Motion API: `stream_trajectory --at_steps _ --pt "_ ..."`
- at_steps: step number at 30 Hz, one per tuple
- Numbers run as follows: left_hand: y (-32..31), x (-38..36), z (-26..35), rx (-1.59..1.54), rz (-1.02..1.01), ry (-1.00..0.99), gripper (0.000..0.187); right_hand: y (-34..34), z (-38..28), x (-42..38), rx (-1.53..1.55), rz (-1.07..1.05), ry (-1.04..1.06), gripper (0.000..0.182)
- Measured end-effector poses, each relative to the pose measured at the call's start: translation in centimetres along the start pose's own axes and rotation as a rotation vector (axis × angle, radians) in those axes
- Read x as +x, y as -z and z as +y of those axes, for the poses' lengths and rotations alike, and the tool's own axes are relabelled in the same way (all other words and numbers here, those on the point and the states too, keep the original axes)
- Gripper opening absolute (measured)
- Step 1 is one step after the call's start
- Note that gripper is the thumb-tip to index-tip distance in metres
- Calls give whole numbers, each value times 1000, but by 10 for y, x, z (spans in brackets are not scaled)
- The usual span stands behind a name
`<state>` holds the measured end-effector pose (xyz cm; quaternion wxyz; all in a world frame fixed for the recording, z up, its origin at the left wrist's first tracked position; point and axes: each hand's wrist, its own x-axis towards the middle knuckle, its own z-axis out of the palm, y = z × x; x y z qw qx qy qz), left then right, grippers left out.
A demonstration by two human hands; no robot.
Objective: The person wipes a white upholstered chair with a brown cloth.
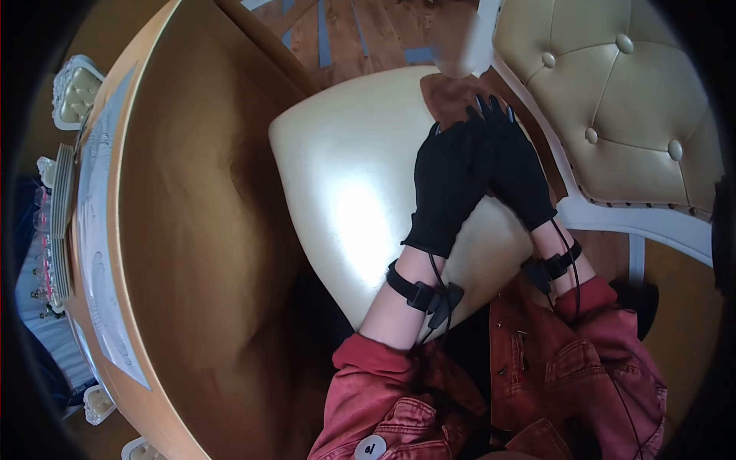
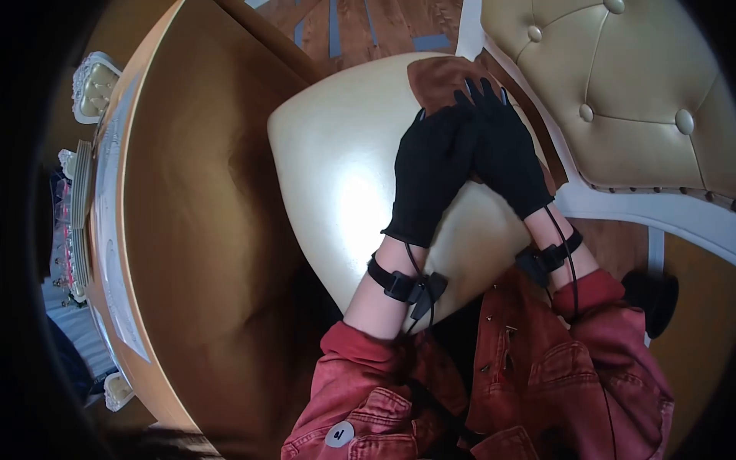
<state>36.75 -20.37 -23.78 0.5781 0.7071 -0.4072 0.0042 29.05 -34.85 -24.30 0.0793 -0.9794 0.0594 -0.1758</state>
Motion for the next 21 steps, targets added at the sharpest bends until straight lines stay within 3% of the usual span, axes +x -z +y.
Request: stream_trajectory --at_steps 11,21 --pt "-5 -5 5 39 31 -22 26 1 -1 -8 -50 24 -36 58" --pt "5 -14 22 36 -10 22 32 11 -3 -17 111 95 -26 60"
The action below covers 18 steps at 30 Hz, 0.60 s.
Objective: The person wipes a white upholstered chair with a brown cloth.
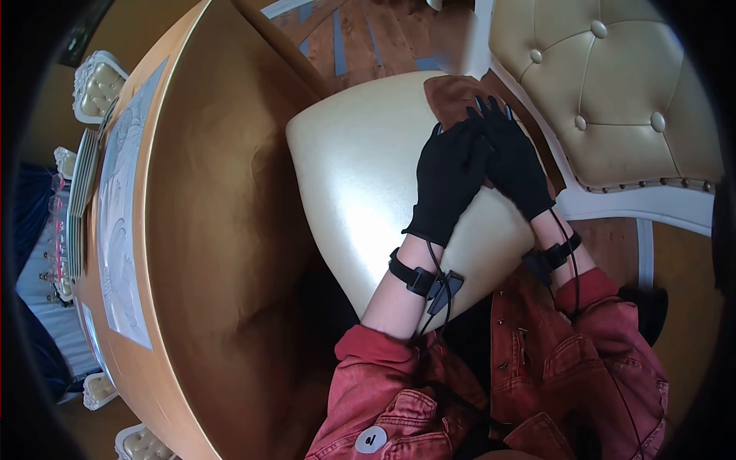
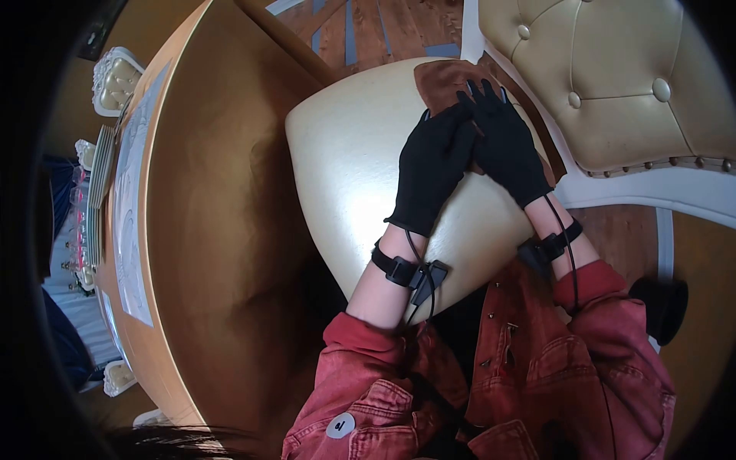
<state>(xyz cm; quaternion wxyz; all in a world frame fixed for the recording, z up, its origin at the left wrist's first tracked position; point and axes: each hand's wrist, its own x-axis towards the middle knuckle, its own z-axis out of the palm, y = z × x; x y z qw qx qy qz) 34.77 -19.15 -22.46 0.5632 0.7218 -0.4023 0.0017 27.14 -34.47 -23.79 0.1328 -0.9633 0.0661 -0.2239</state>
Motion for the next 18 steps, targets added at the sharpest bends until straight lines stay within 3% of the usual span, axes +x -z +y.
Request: stream_trajectory --at_steps 5,7,9,13,14,17,18 --pt "35 -24 8 95 -37 -91 31 3 -3 -2 40 59 57 58" --pt "65 -50 -7 297 -268 -220 36 9 -9 -1 58 33 19 57" --pt "98 -83 9 348 -308 -17 45 15 -15 3 91 -17 -59 54" --pt "115 -146 40 784 -64 296 73 18 -11 1 165 -17 -124 53" --pt "112 -154 42 780 -76 277 73 22 -8 1 158 -4 -140 53" --pt "100 -175 54 429 296 643 80 24 -14 3 189 -12 -134 57" --pt "103 -176 56 438 301 653 80 21 -21 1 199 -20 -129 57"
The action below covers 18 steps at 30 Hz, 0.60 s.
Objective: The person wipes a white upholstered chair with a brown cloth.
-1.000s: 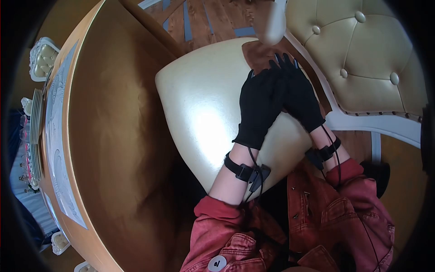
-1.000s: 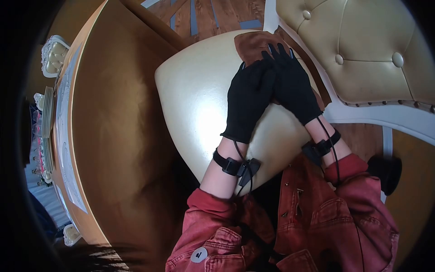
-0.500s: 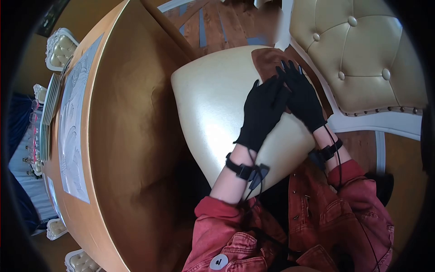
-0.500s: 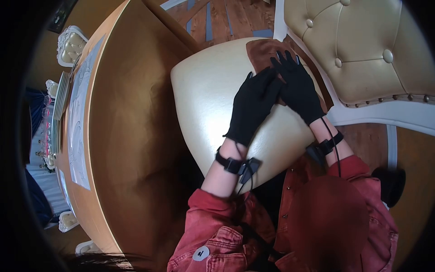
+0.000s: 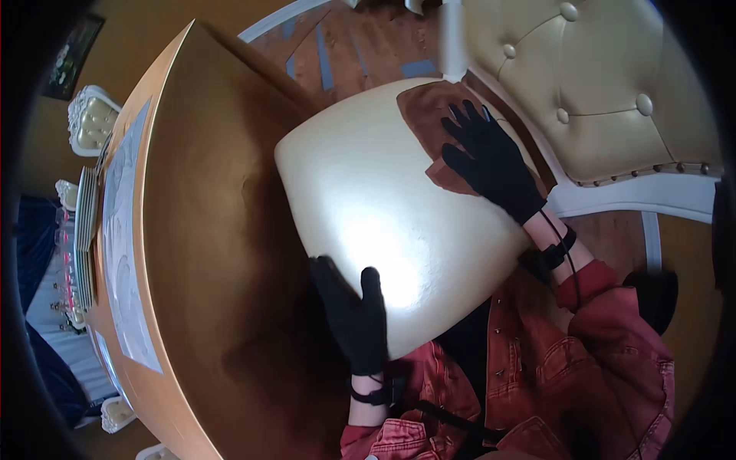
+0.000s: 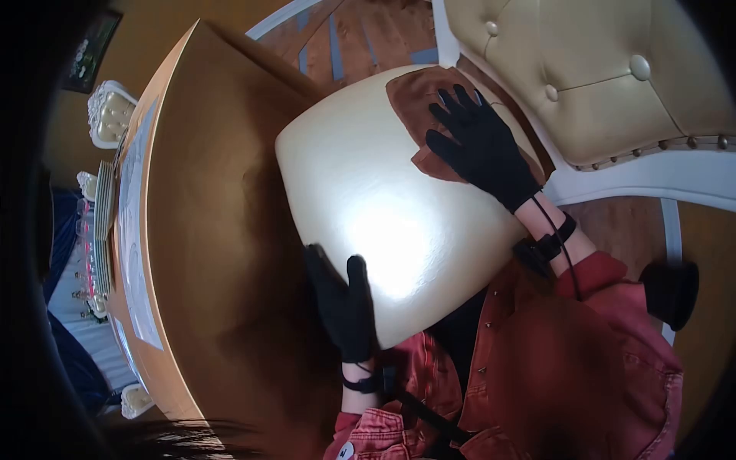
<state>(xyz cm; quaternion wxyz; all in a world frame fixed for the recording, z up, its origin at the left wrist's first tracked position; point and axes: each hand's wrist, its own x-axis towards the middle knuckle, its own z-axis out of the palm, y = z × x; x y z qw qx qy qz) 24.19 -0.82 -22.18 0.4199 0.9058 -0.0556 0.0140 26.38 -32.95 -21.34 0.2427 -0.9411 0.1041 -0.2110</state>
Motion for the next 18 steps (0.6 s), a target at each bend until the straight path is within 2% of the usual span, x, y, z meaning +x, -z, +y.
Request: stream_trajectory --at_steps 3,5,7,12,15,18 --pt "4 5 3 186 -99 -19 79 -9 -25 -16 -123 -273 446 60" --pt "2 6 -12 64 -80 -15 77 -21 -73 -45 57 -366 596 60" --pt "-2 7 -27 -175 -62 -16 73 -28 -103 -74 370 -414 505 59" --pt "6 3 -17 -215 -57 4 68 -31 -82 -68 403 -362 550 59" --pt "8 4 -15 120 -98 -83 68 -10 -51 -43 136 -244 451 58" --pt "8 4 -14 128 -86 -101 67 -1 -9 -32 -102 -24 248 56"
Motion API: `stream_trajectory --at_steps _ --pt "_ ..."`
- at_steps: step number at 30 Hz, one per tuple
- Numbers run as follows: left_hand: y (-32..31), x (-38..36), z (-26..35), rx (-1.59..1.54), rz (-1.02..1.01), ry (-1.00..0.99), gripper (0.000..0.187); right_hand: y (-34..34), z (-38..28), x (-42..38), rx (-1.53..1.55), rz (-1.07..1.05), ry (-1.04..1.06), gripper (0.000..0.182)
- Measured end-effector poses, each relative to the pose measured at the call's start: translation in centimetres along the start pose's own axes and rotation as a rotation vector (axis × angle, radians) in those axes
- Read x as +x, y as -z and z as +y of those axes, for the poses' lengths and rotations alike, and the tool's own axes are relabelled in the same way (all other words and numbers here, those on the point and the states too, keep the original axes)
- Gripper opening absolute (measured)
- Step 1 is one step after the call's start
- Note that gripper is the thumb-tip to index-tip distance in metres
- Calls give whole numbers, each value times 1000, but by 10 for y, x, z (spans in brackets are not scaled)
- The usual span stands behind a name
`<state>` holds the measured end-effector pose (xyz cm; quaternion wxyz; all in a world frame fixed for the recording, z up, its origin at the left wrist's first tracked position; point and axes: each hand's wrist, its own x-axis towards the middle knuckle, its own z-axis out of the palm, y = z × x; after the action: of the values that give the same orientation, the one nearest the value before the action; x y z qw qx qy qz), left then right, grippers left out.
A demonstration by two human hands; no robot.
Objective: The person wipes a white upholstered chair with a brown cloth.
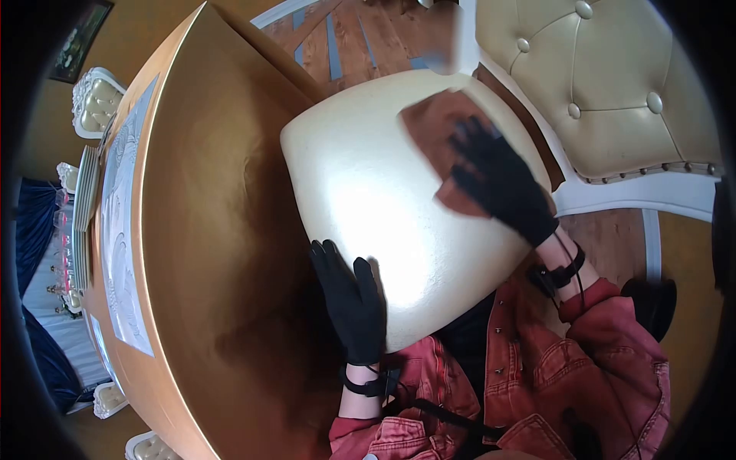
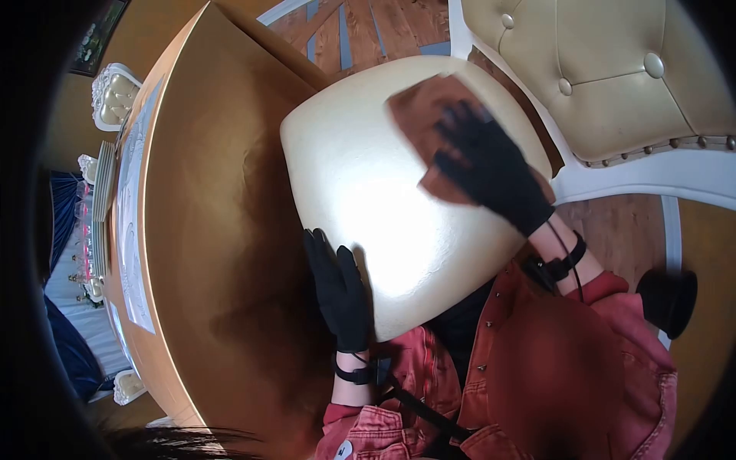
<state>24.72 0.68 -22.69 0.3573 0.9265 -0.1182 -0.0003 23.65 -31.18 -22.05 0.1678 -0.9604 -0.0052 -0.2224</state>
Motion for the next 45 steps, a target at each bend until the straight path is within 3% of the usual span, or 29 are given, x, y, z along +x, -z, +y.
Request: stream_trajectory --at_steps 5,9,10,12,13,14,17,19,21,22,25,29,33,45 --pt "0 -1 5 -16 15 24 67 2 3 -6 -259 108 -272 54" --pt "-2 -1 -3 -46 27 -7 67 8 -63 -7 10 -205 138 59" --pt "-3 -2 -5 -47 28 -7 67 4 -70 -8 8 -204 139 59" --pt "-3 -3 -9 -175 86 19 72 -7 -78 -11 382 -316 348 61" --pt "-1 -4 -11 -235 118 32 75 -1 -81 -9 387 -311 355 61" --pt "3 -5 -13 -228 127 32 75 13 -84 -6 382 -278 222 60" --pt "6 -8 -15 125 175 -244 88 47 -71 -7 368 -164 -116 60" --pt "7 -7 -6 124 126 -342 88 55 -52 -12 362 -116 -190 60" --pt "4 1 11 111 39 -536 88 59 -38 -13 228 -158 -498 56" --pt "2 5 18 108 42 -533 88 58 -30 -20 225 -160 -494 56" --pt "-14 21 39 81 -66 -622 70 40 -1 -39 -22 -151 -126 52" --pt "-22 22 31 105 -163 -605 57 42 6 -32 108 -109 -123 50" --pt "-25 23 29 88 -118 -613 54 27 14 -34 34 -56 -77 47" --pt "-23 24 29 100 -138 -605 58 27 8 -35 82 -66 -145 49"
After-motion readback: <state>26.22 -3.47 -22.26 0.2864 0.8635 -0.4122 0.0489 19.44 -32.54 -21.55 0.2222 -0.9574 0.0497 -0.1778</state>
